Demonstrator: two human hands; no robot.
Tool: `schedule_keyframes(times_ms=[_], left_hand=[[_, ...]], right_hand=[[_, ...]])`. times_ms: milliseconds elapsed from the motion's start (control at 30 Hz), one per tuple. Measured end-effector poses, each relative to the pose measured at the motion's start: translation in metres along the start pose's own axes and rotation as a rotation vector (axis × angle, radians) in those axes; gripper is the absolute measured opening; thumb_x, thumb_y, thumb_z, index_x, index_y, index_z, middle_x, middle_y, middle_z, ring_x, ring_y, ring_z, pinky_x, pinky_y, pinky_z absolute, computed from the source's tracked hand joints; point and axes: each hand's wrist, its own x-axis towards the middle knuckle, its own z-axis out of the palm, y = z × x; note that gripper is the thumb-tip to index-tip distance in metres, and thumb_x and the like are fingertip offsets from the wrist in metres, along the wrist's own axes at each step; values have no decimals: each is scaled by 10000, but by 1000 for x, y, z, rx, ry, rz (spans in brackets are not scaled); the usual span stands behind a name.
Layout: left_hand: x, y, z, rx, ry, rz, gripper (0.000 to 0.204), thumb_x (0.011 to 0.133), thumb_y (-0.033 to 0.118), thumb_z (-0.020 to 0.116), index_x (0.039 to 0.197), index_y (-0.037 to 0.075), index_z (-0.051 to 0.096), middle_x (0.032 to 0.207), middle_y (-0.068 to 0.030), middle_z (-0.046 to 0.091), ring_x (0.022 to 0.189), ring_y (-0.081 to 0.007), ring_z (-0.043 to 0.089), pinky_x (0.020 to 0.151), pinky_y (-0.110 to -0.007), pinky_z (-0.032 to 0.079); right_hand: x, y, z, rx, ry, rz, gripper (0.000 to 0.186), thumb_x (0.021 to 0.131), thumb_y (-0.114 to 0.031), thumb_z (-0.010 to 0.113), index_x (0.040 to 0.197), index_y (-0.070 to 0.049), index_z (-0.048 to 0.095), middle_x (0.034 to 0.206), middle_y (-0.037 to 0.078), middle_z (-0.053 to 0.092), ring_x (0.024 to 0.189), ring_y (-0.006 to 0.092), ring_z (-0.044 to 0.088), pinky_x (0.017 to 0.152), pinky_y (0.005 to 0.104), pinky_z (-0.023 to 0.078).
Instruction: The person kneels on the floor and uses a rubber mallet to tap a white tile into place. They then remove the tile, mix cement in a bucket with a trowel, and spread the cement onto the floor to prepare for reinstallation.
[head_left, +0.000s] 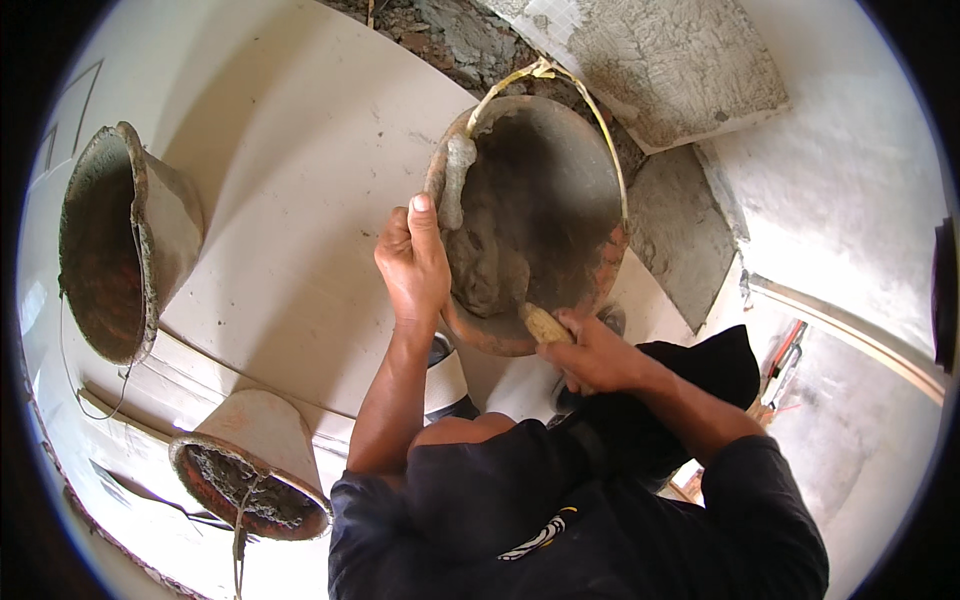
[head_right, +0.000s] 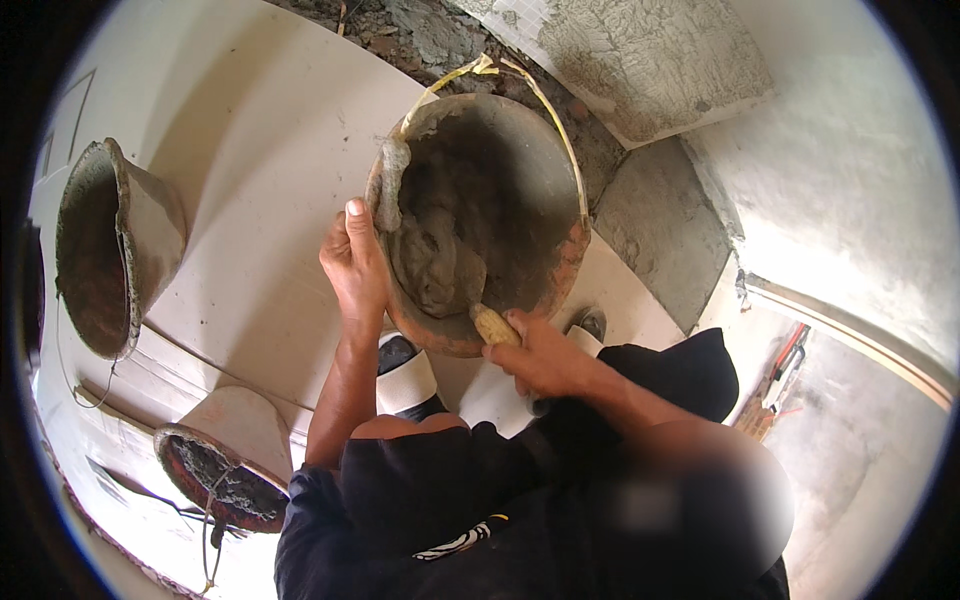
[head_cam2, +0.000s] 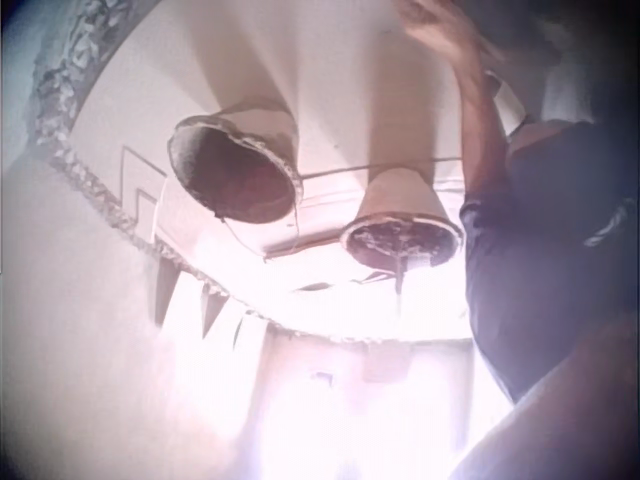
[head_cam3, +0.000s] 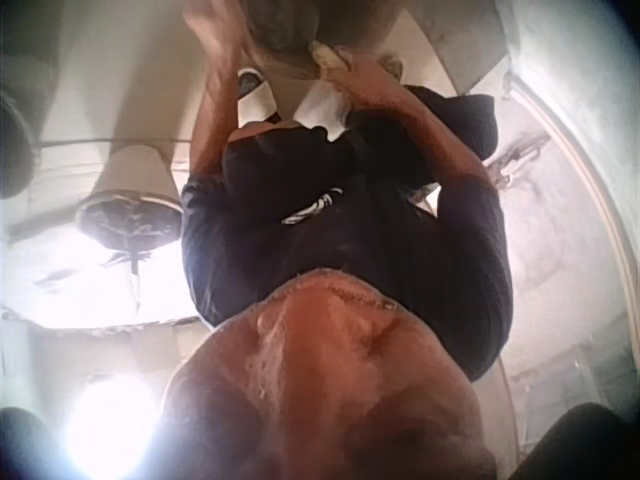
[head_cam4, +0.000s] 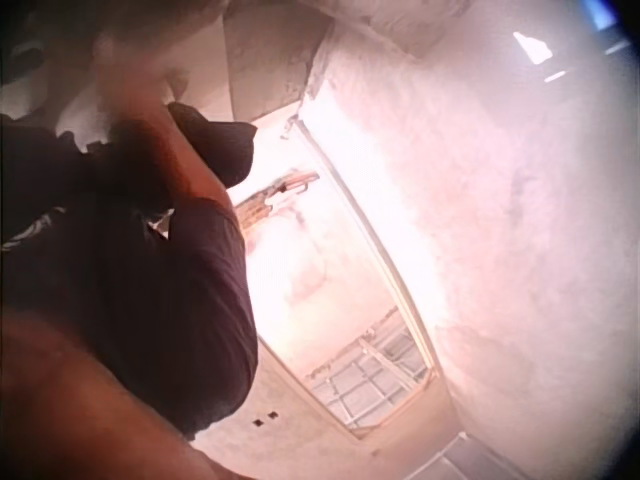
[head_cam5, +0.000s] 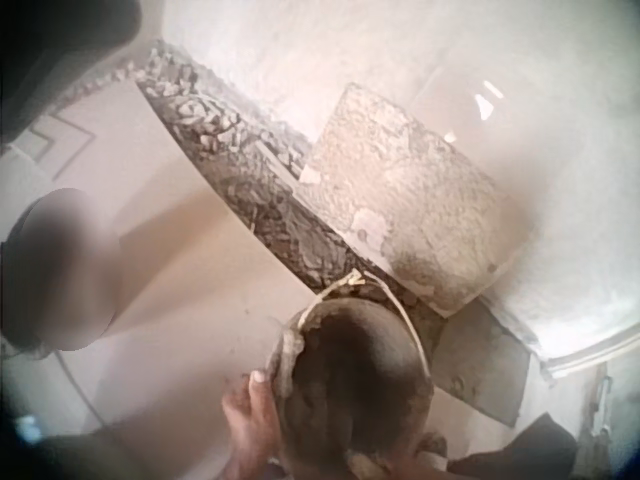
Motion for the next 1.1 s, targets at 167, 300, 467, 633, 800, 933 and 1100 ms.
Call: schedule_keyframes(times_ms=[167,300,467,633,800,933,1100], left_hand=[[-1,3,-1,5,16,-17,457,1018,382,496,741,21,537,663,59,406,640,-62,344,564,-243,314],[3,6,-1,18,60,-26,489,1004,407,514,733,0,533,645,34,422,633,-81,357,561,-267,340],[18,11,-10,159,109,42,562,971,446,555,657,-15,487,601,-13,420,620,-113,379,552,-312,373],[44,41,-5,264,78,153,607,940,480,594,606,-10,463,560,-9,419,578,-108,378,507,-328,376],[47,74,26,372,28,247,630,891,514,652,561,16,452,514,-16,382,526,-112,359,468,-336,361],[41,84,41,417,73,304,640,886,509,660,561,5,435,504,-25,363,520,-118,350,469,-352,362],[29,87,60,414,44,305,630,890,486,663,561,2,427,501,-37,361,518,-128,342,471,-355,362]], right_hand=[[4,-4,26,510,15,-31,326,910,-271,611,1042,3,494,692,55,557,484,137,557,427,276,427],[22,-3,33,646,72,-129,342,909,-278,629,1064,8,524,702,66,578,478,136,555,399,281,418],[5,-16,-27,92,318,-216,385,887,-273,654,1134,4,551,723,101,613,518,173,589,465,305,474],[-2,-58,-96,-1248,709,-531,494,843,-162,614,1278,44,506,866,149,657,776,263,666,625,341,543],[22,-64,-67,-1622,634,-548,441,855,-83,528,1267,73,505,902,137,636,838,255,662,629,353,557],[-12,-48,-75,-1646,658,-501,467,875,-81,501,1336,-16,471,918,132,592,716,280,665,589,394,539],[-46,-53,-114,-1629,742,-515,482,860,-63,505,1338,-17,466,881,141,610,701,300,670,600,402,542]])
